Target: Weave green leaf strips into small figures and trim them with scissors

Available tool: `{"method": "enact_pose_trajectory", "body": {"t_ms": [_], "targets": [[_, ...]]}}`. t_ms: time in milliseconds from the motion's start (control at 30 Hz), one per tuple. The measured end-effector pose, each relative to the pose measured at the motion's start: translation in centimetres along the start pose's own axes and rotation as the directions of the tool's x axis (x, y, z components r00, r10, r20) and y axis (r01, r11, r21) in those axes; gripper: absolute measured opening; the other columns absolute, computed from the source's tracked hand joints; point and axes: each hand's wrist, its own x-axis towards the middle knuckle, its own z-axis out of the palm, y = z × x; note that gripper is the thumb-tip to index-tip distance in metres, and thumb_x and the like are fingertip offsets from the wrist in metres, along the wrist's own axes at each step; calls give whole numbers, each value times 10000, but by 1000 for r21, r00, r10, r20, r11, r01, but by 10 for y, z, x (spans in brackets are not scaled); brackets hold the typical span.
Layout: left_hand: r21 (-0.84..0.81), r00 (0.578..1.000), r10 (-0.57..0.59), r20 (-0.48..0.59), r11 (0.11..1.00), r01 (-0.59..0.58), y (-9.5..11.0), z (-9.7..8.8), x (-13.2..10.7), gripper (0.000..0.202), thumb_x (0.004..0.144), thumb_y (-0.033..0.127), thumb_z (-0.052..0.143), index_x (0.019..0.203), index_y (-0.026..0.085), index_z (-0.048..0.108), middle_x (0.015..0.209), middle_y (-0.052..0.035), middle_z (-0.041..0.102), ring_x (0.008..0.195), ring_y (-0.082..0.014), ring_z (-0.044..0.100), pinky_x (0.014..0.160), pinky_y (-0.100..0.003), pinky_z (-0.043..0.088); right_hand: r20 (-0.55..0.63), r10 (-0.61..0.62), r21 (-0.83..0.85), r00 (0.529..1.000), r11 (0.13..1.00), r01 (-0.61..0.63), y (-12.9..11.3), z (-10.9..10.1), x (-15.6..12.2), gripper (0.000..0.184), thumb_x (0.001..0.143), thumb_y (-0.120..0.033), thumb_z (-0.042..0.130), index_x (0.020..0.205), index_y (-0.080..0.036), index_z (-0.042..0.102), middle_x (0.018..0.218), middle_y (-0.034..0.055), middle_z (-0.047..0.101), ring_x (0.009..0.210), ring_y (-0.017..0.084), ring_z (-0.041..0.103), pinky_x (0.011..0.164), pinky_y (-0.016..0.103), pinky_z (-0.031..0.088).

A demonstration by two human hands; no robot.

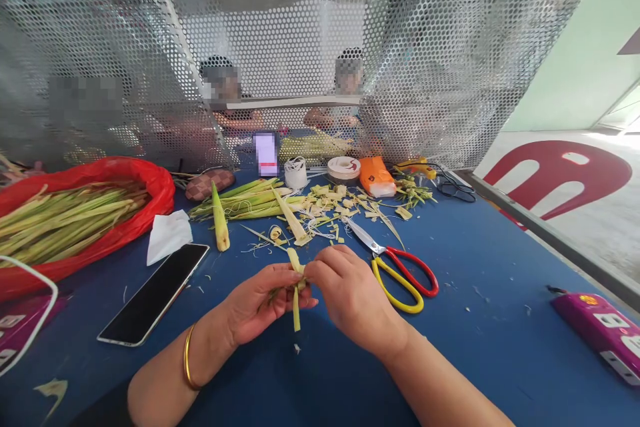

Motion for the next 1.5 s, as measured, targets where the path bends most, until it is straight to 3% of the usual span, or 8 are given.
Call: {"method": "enact_pose_trajectory", "body": {"t_ms": [267, 600, 867, 933, 1033, 1233, 1367, 1500], "targets": [[242, 957, 269, -111, 941, -236, 5, 11, -2, 213, 632, 296, 815, 747, 135, 736, 729, -32, 676, 686, -144, 593, 709, -265, 486, 17, 162, 171, 987, 972, -162, 3, -1, -1, 166, 959, -201, 492, 1010, -190, 649, 879, 69, 653, 770, 176, 615, 679, 273, 483], [408, 966, 256, -35, 886, -220, 5, 4, 1, 194, 694, 318, 769, 752, 141, 716, 670, -33, 681, 686, -167, 626, 746, -288, 493, 162, 276, 107, 947, 949, -295, -1, -3, 1, 204, 934, -156, 448, 801, -187, 600, 760, 36, 587, 664, 150, 551, 580, 249, 385], [395, 978, 205, -25, 901, -179, 6, 1, 2, 180, 658, 287, 793, 754, 153, 720, 692, -23, 690, 684, -172, 649, 770, -310, 498, 301, 485, 207, 821, 807, -553, 1, -1, 4, 164, 873, -198, 533, 713, -200, 568, 651, -20, 600, 606, 134, 526, 541, 231, 368], [374, 977, 203, -70, 913, -163, 5, 1, 2, 146, 667, 271, 772, 734, 149, 727, 674, -28, 684, 656, -160, 626, 747, -291, 485, 287, 475, 251, 832, 801, -544, 1, -1, 3, 44, 877, -213, 547, 870, -208, 591, 681, -24, 625, 608, 136, 542, 553, 232, 396], [284, 977, 180, -113, 948, -142, 5, 2, 3, 141, 661, 271, 764, 717, 146, 728, 713, -41, 688, 660, -153, 597, 723, -277, 470, 209, 356, 249, 911, 881, -402, 3, -3, 2, 192, 873, -184, 563, 1061, -220, 556, 859, 14, 666, 721, 155, 599, 644, 251, 452], [188, 995, 89, -39, 979, -81, 7, 4, -1, 150, 664, 299, 768, 644, 163, 708, 650, -11, 633, 661, -138, 571, 728, -256, 463, 109, 56, 80, 992, 995, -65, 4, -6, 5, 225, 950, -146, 415, 956, -201, 633, 929, 90, 630, 794, 177, 599, 693, 282, 475], [170, 997, 62, -49, 984, -52, 7, 4, -1, 153, 639, 291, 776, 629, 160, 697, 628, -9, 626, 642, -139, 579, 727, -258, 465, 93, 87, 111, 992, 989, -97, 3, -5, 4, 216, 950, -162, 435, 927, -200, 646, 882, 83, 622, 769, 177, 590, 686, 281, 475], [262, 986, 161, -43, 954, -145, 5, 2, 2, 195, 642, 294, 791, 739, 146, 711, 687, -25, 664, 686, -158, 615, 762, -285, 478, 121, 268, 247, 956, 924, -291, 1, -3, 3, 198, 916, -154, 461, 805, -198, 619, 797, 43, 591, 681, 150, 564, 619, 255, 449]]}}
